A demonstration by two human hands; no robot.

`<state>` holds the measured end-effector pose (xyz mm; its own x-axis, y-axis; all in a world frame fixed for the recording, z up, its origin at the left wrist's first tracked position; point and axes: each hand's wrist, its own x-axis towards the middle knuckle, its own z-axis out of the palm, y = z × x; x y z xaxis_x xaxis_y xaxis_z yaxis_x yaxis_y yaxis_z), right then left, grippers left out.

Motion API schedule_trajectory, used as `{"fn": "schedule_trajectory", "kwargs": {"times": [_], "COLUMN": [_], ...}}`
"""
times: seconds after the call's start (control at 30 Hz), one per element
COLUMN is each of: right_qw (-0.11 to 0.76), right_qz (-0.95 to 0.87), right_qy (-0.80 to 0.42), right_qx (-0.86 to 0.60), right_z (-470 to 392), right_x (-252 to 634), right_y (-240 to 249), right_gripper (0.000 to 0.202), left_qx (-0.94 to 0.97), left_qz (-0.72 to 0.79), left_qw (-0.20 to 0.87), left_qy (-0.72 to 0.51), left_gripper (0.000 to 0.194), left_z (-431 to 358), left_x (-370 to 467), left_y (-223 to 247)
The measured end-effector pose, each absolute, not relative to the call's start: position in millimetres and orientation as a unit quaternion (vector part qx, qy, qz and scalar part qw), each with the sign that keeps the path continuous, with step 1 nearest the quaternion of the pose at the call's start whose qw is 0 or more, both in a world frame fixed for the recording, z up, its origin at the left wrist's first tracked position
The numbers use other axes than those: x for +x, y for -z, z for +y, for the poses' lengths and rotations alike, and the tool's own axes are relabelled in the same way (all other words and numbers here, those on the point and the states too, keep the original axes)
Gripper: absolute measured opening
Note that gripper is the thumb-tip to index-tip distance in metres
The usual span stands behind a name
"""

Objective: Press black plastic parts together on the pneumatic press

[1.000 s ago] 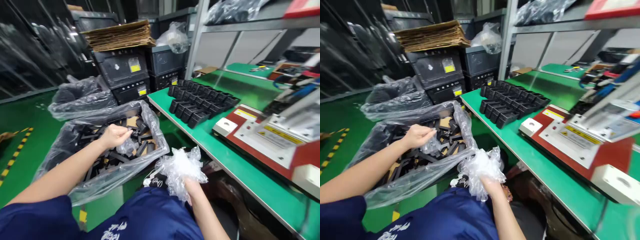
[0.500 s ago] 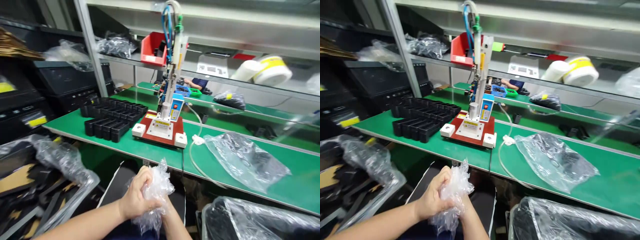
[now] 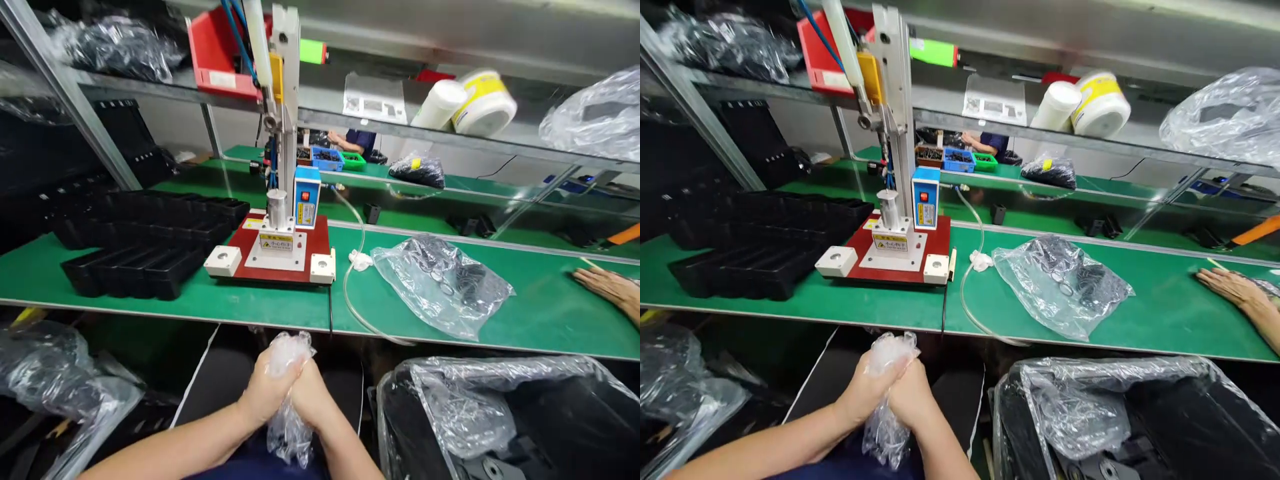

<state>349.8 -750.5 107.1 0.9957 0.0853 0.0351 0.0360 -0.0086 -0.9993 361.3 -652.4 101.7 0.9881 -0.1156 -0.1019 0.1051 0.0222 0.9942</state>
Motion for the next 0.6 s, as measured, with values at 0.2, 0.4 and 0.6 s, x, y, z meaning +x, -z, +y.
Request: {"fn": "schedule_trajectory", "kwargs": {"times": [0.2, 0.4, 0.6], "right_qw": [0.740, 0.840, 0.824], "right_qz": [0.043, 0.104, 0.056], "right_qy": [-0.082, -0.099, -0.157], "right_qx": [-0.666, -0.523, -0.541], "right_z": [-757, -731, -726], "right_x": [323, 299, 298], "right_y": [-94, -104, -109], "right_gripper": [0.029, 0.061, 0.066], "left_qx": [0.631, 0.516, 0.458], "left_qz": [0.043, 0.155, 0.213], "left_qw": [0.762, 0.829, 0.848], "left_qy": [0.138, 0.150, 0.159], "left_gripper": [0.038, 0.042, 0.043], "left_z": [-659, -634, -602], "left_x": [361, 355, 356], "left_y": [-102, -109, -109]}}
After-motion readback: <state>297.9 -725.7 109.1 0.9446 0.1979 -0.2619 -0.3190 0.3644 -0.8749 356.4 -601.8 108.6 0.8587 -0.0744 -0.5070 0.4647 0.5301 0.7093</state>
